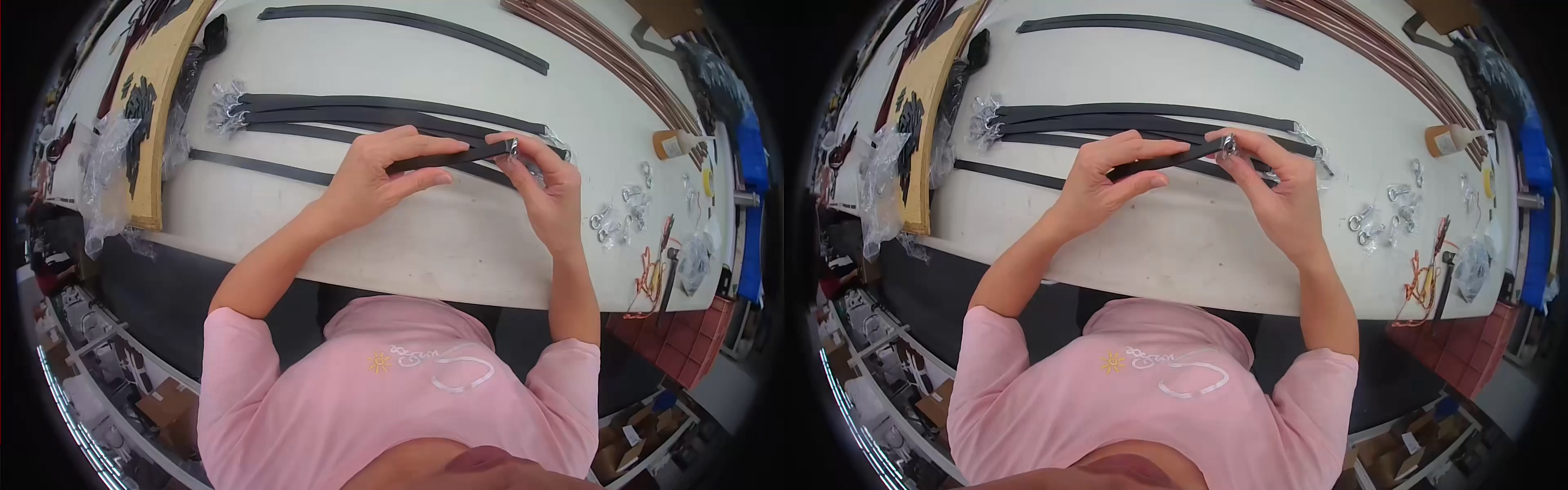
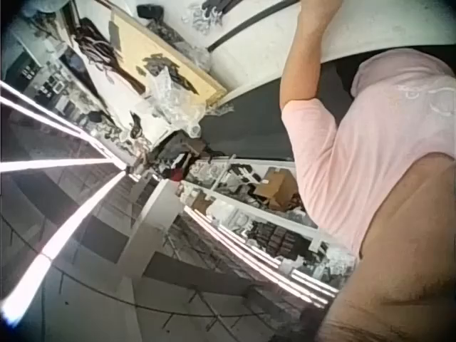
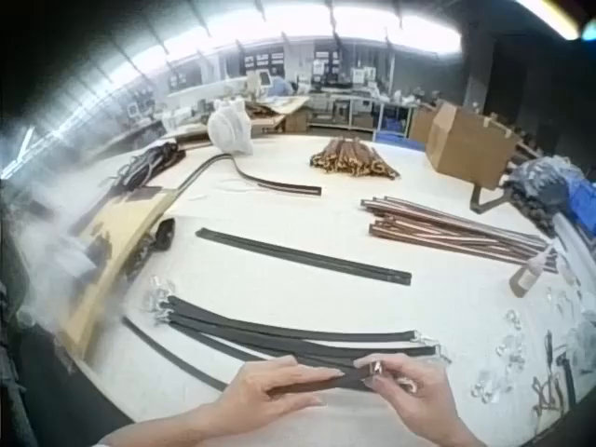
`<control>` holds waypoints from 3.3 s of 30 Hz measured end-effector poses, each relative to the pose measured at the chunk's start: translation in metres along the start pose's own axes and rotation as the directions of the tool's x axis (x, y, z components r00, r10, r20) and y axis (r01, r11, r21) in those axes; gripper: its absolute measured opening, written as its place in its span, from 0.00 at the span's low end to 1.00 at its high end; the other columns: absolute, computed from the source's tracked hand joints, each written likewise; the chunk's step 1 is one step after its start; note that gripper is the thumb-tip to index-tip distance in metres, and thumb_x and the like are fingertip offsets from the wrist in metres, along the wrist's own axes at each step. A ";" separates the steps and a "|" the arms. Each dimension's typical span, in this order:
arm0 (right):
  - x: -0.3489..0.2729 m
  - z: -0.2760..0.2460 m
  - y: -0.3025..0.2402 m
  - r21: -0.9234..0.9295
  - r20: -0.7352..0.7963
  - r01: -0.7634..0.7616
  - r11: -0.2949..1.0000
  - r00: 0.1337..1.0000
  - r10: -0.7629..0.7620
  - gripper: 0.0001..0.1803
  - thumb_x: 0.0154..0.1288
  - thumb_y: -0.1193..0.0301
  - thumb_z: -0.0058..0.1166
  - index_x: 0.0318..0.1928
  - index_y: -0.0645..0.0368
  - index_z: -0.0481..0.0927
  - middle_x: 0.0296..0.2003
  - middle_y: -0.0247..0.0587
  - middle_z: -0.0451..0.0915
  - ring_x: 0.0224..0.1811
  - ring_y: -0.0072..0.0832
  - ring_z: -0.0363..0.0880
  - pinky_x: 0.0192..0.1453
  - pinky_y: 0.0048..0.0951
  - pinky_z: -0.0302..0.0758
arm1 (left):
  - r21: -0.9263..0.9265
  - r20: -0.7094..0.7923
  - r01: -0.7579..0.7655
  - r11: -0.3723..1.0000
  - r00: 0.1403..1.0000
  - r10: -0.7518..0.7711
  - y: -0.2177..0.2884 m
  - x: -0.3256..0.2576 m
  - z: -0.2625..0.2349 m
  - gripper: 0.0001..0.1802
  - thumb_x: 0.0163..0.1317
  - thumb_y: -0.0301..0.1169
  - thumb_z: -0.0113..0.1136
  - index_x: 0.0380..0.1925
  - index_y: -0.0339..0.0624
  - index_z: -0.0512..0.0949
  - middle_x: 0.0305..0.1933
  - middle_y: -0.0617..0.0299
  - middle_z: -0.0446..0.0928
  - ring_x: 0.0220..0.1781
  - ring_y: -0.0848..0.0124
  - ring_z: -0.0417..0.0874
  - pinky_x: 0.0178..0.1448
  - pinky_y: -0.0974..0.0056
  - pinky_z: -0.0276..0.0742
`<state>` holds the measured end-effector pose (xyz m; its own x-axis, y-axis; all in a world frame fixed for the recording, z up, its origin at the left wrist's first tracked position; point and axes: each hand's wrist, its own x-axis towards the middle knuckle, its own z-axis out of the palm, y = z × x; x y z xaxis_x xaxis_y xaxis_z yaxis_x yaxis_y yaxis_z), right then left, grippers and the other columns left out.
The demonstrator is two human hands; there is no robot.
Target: The person is assembling leather straps by attaching metal hardware and applying glue to the ends.
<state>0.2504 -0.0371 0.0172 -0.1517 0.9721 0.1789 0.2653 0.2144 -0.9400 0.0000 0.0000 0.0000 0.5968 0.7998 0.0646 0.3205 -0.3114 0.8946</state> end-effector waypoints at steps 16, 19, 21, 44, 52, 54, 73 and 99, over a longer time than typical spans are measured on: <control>-0.005 0.005 0.001 -0.372 0.013 0.144 0.917 0.989 -0.150 0.10 0.65 0.80 0.61 0.47 0.61 0.83 0.34 0.37 0.88 0.35 0.23 0.86 0.42 0.23 0.79 | -0.256 -0.120 -0.056 0.965 0.993 0.025 -0.003 0.000 0.015 0.10 0.64 0.25 0.65 0.43 0.34 0.77 0.37 0.61 0.80 0.39 0.76 0.80 0.42 0.71 0.75; -0.010 0.015 0.013 -0.542 -0.029 0.157 0.826 0.978 -0.205 0.13 0.65 0.79 0.63 0.50 0.60 0.81 0.33 0.38 0.88 0.33 0.22 0.86 0.40 0.23 0.80 | -0.253 -0.146 -0.081 0.964 0.988 0.045 -0.005 0.002 0.018 0.10 0.65 0.25 0.66 0.42 0.34 0.77 0.37 0.61 0.80 0.38 0.76 0.80 0.42 0.71 0.75; -0.008 0.015 0.015 -0.513 -0.057 0.146 0.846 0.978 -0.203 0.15 0.66 0.78 0.63 0.52 0.60 0.79 0.32 0.39 0.88 0.32 0.22 0.86 0.40 0.23 0.80 | -0.249 -0.139 -0.098 0.964 0.988 0.065 -0.006 0.002 0.020 0.09 0.65 0.25 0.66 0.42 0.34 0.77 0.37 0.61 0.81 0.38 0.77 0.80 0.42 0.71 0.76; -0.011 0.029 0.019 -0.443 -0.120 0.425 0.789 0.844 -0.522 0.28 0.56 0.89 0.62 0.58 0.65 0.71 0.45 0.40 0.88 0.41 0.31 0.90 0.41 0.25 0.84 | -0.536 -0.100 -0.072 0.841 0.995 0.021 -0.001 0.003 0.030 0.11 0.65 0.24 0.68 0.44 0.36 0.77 0.42 0.62 0.82 0.46 0.77 0.81 0.55 0.70 0.76; -0.009 0.020 0.009 -0.314 -0.060 0.359 0.879 0.916 -0.396 0.22 0.57 0.87 0.62 0.52 0.62 0.78 0.42 0.40 0.87 0.38 0.30 0.89 0.40 0.27 0.82 | -0.392 -0.047 -0.099 0.915 0.995 0.087 -0.002 0.000 0.014 0.12 0.64 0.23 0.69 0.45 0.34 0.79 0.41 0.63 0.82 0.42 0.80 0.79 0.49 0.72 0.77; -0.012 0.015 0.004 -0.325 0.067 0.286 0.902 0.958 -0.279 0.19 0.56 0.85 0.64 0.49 0.61 0.81 0.40 0.40 0.87 0.36 0.30 0.89 0.38 0.26 0.81 | -0.364 -0.004 -0.097 0.926 0.995 0.103 -0.001 0.001 0.010 0.12 0.63 0.23 0.69 0.45 0.33 0.79 0.41 0.63 0.82 0.42 0.81 0.79 0.47 0.72 0.78; -0.007 0.011 0.004 0.311 0.241 -0.361 0.879 0.925 0.295 0.09 0.74 0.71 0.58 0.35 0.59 0.77 0.29 0.31 0.78 0.32 0.16 0.75 0.40 0.22 0.73 | 0.143 -0.232 -0.372 0.917 0.888 0.396 0.001 -0.003 0.034 0.19 0.55 0.24 0.75 0.47 0.40 0.82 0.37 0.66 0.81 0.23 0.80 0.71 0.21 0.72 0.59; -0.010 0.015 0.021 0.219 0.520 -0.559 0.800 0.761 0.389 0.10 0.67 0.63 0.65 0.38 0.57 0.83 0.33 0.23 0.78 0.36 0.11 0.71 0.47 0.17 0.68 | 0.065 -0.073 -0.277 0.959 0.957 0.282 -0.010 -0.011 0.045 0.17 0.52 0.23 0.74 0.43 0.44 0.84 0.44 0.62 0.73 0.39 0.71 0.79 0.28 0.70 0.67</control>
<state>0.2436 -0.0440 -0.0088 -0.5072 0.7732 -0.3806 0.0885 -0.3926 -0.9155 0.0231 -0.0286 -0.0297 0.6072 0.7152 0.3462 0.1894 -0.5534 0.8111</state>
